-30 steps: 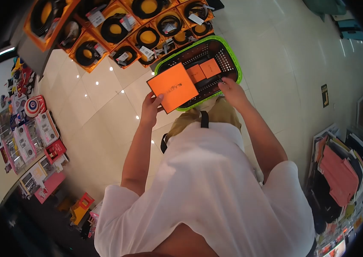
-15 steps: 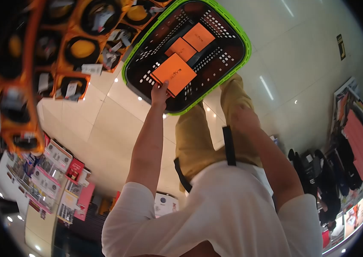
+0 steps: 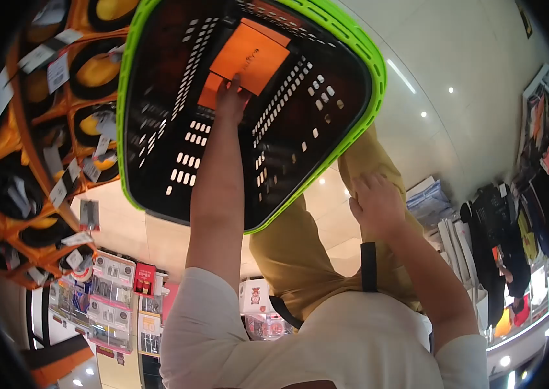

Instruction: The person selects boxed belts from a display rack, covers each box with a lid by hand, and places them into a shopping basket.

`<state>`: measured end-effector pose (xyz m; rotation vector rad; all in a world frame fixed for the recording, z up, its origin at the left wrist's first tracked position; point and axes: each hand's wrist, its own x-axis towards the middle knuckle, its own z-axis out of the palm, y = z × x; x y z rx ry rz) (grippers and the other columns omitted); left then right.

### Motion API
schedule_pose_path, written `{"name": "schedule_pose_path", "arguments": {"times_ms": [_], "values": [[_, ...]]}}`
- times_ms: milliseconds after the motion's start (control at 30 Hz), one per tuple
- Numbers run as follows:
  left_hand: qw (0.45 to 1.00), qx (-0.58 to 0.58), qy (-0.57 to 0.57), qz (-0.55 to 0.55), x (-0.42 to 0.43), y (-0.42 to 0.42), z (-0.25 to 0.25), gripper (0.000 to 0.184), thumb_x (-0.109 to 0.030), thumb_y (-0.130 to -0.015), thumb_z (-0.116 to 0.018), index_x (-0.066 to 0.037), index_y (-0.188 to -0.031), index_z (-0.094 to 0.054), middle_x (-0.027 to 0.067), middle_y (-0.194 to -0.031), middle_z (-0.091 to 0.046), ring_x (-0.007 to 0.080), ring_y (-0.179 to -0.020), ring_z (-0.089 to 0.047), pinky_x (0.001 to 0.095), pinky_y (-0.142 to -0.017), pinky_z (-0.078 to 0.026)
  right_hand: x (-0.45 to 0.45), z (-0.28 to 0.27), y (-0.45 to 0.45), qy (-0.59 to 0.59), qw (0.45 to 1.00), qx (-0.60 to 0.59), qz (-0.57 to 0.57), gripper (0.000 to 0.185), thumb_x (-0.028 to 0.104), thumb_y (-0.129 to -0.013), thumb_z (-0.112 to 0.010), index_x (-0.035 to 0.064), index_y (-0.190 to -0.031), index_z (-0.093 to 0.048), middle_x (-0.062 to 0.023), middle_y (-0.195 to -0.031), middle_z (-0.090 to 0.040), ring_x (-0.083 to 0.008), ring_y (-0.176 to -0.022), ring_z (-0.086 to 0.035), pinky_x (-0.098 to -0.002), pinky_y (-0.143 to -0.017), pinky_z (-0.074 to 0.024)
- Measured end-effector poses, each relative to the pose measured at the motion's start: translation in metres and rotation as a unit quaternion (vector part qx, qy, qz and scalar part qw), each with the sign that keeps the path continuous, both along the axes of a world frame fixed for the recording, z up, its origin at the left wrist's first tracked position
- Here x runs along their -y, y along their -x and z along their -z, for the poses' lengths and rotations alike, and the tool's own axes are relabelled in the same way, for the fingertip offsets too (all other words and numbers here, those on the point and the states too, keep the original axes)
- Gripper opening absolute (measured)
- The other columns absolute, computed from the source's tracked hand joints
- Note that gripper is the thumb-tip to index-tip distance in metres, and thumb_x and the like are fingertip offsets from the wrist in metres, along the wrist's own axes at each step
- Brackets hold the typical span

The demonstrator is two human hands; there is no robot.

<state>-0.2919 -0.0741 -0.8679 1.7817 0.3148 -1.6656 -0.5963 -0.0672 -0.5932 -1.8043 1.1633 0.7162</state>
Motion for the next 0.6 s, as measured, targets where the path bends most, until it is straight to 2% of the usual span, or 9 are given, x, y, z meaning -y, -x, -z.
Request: {"name": "schedule_pose_path", "arguments": {"times_ms": [67,300,400,433,467,500,533,567,600], "values": [[1.000,-0.007,0.015,-0.017,0.011,0.005,0.013,0.051,-0.028,-0.094,-0.055,-0.012,-0.138,-0.034,0.0081,-0.124,-0.050,0.0207,-0.109,-0.053,0.0371,-0.093,-0.043,0.005,0.001,0.001,0.014,0.999,0.026,0.024,0.036,0.021,-0.076,-0.063,0.0044,-0.107,-0.058,-0.0116,-0.105,-0.058,-0.0296,-0.100,-0.055,-0.0410,-0.086,-0.0447],[0.999,-0.020,-0.036,-0.023,0.026,0.023,0.032,0.064,-0.025,-0.091,-0.058,-0.011,-0.144,-0.026,0.0086,-0.143,-0.036,0.0252,-0.135,-0.030,0.0443,-0.111,-0.023,0.015,0.003,-0.004,0.031,0.999,0.024,0.026,0.037,0.021,-0.073,-0.064,0.0057,-0.107,-0.059,-0.0104,-0.103,-0.059,-0.0293,-0.097,-0.057,-0.0417,-0.083,-0.0462],[0.992,0.045,-0.111,-0.035,0.009,0.028,0.024,0.055,-0.022,-0.090,-0.057,-0.014,-0.139,-0.032,0.0077,-0.132,-0.044,0.0226,-0.121,-0.043,0.0411,-0.098,-0.037,0.011,0.006,-0.002,0.004,0.999,0.011,0.035,0.038,0.024,-0.076,-0.063,0.0057,-0.109,-0.059,-0.0116,-0.103,-0.060,-0.0302,-0.099,-0.057,-0.0425,-0.082,-0.0464],[0.992,0.052,-0.114,-0.030,-0.039,0.021,0.074,0.055,-0.022,-0.090,-0.057,-0.014,-0.139,-0.032,0.0077,-0.132,-0.044,0.0226,-0.121,-0.043,0.0411,-0.098,-0.037,0.011,0.006,-0.002,0.013,0.999,0.004,0.042,0.038,0.025,-0.078,-0.062,0.0051,-0.109,-0.059,-0.0126,-0.102,-0.060,-0.0314,-0.097,-0.058,-0.0433,-0.082,-0.0467],[0.937,0.165,0.046,0.304,-0.092,0.011,0.114,0.057,-0.019,-0.090,-0.054,-0.012,-0.140,-0.030,0.0088,-0.119,-0.050,0.0212,-0.105,-0.051,0.0389,-0.087,-0.043,0.010,0.005,-0.003,0.019,0.999,0.001,0.049,0.038,0.027,-0.079,-0.061,0.0044,-0.110,-0.059,-0.0136,-0.101,-0.061,-0.0326,-0.096,-0.058,-0.0441,-0.081,-0.0469],[0.943,0.220,0.134,0.209,-0.110,0.018,0.089,0.045,-0.014,-0.087,-0.054,-0.010,-0.130,-0.042,0.0067,-0.098,-0.054,0.0188,-0.085,-0.053,0.0343,-0.071,-0.045,0.010,0.006,-0.002,0.026,0.997,0.030,0.059,0.035,0.028,-0.082,-0.058,0.0037,-0.108,-0.060,-0.0167,-0.100,-0.061,-0.0358,-0.094,-0.058,-0.0466,-0.080,-0.0468],[0.991,0.035,-0.073,0.107,-0.045,0.013,-0.038,0.026,-0.011,-0.084,-0.055,-0.009,-0.110,-0.054,0.0033,-0.086,-0.054,0.0158,-0.077,-0.052,0.0306,-0.063,-0.043,0.008,0.005,-0.002,0.026,0.996,0.052,0.065,0.035,0.028,-0.082,-0.058,0.0037,-0.108,-0.060,-0.0167,-0.100,-0.061,-0.0358,-0.094,-0.058,-0.0466,-0.080,-0.0468],[0.988,0.037,-0.063,0.138,-0.048,0.010,-0.080,0.011,-0.009,-0.082,-0.056,-0.008,-0.092,-0.056,0.0016,-0.078,-0.053,0.0134,-0.071,-0.052,0.0275,-0.062,-0.043,0.009,0.006,-0.003,0.008,0.996,0.045,0.076,0.033,0.028,-0.083,-0.057,0.0040,-0.105,-0.060,-0.0178,-0.097,-0.062,-0.0372,-0.090,-0.058,-0.0475,-0.078,-0.0470],[0.988,0.016,0.002,0.155,-0.070,0.004,-0.104,0.019,-0.010,-0.083,-0.057,-0.006,-0.101,-0.059,0.0021,-0.079,-0.056,0.0125,-0.070,-0.052,0.0264,-0.061,-0.043,0.011,0.005,-0.005,-0.008,0.996,0.041,0.084,0.030,0.027,-0.084,-0.057,0.0043,-0.103,-0.061,-0.0189,-0.094,-0.062,-0.0386,-0.087,-0.059,-0.0484,-0.076,-0.0471]]}}
